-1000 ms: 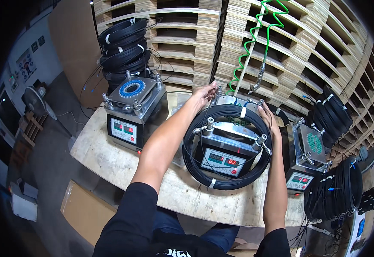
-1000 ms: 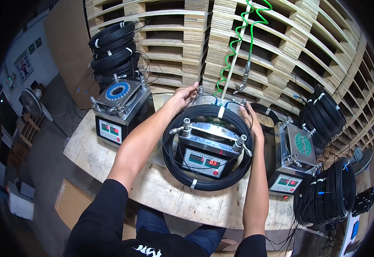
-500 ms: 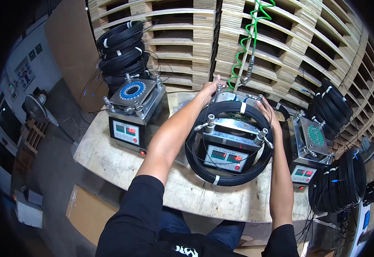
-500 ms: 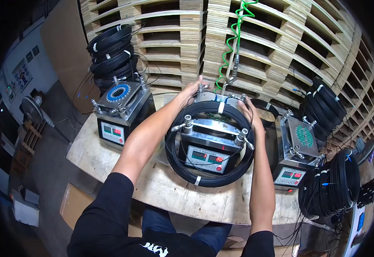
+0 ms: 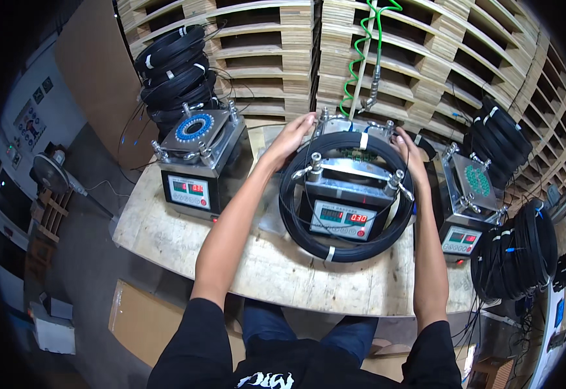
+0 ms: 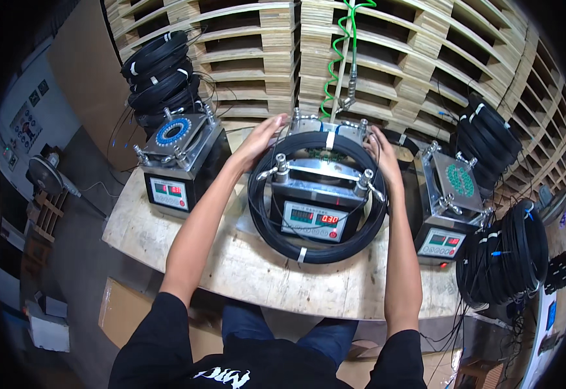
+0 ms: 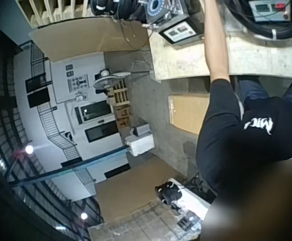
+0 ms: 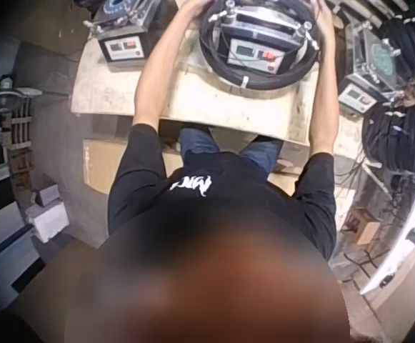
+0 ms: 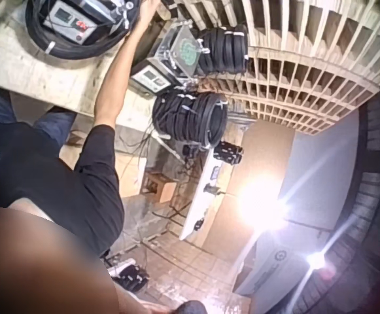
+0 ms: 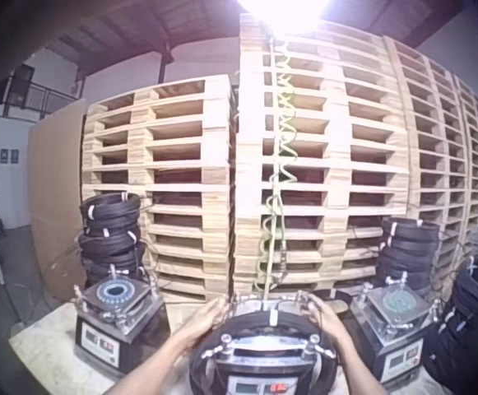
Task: The recorder is using industrial machines to bind and process large coils of black cable.
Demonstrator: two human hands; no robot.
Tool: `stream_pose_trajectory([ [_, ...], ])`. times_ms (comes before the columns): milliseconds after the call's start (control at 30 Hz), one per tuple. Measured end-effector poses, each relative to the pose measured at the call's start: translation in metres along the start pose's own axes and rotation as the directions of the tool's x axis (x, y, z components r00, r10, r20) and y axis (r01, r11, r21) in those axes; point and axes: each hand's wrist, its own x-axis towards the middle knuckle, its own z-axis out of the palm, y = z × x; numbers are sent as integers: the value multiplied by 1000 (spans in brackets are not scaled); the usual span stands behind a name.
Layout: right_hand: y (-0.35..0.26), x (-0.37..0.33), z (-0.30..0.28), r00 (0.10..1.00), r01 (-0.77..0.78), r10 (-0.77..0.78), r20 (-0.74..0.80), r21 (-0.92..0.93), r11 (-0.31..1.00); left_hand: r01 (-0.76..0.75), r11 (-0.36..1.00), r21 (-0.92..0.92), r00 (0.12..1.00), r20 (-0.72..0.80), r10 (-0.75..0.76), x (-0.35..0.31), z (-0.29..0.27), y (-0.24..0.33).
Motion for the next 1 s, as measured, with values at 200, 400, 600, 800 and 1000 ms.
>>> stream_pose_trajectory([
  [200, -47, -66, 18, 880, 156, -256, -400, -267, 951, -320, 760, 566, 862, -158, 481, -125, 16, 19],
  [400, -69, -131, 50, 729, 195, -378, -571, -356, 914, -450, 692, 564, 799, -93, 595, -137, 23, 9],
  [600, -65, -152, 60, 796, 156, -321, -513, -339, 928, -234, 911, 340, 880, -323, 347, -136, 35, -7],
  [800, -69, -154, 60, 822, 151, -279, -497, -282, 947, -186, 927, 326, 879, -366, 305, -146, 70, 8],
  [1000, -70, -155, 58, 823, 157, -283, -493, -282, 947, -55, 608, 792, 895, -231, 382, -145, 89, 46],
])
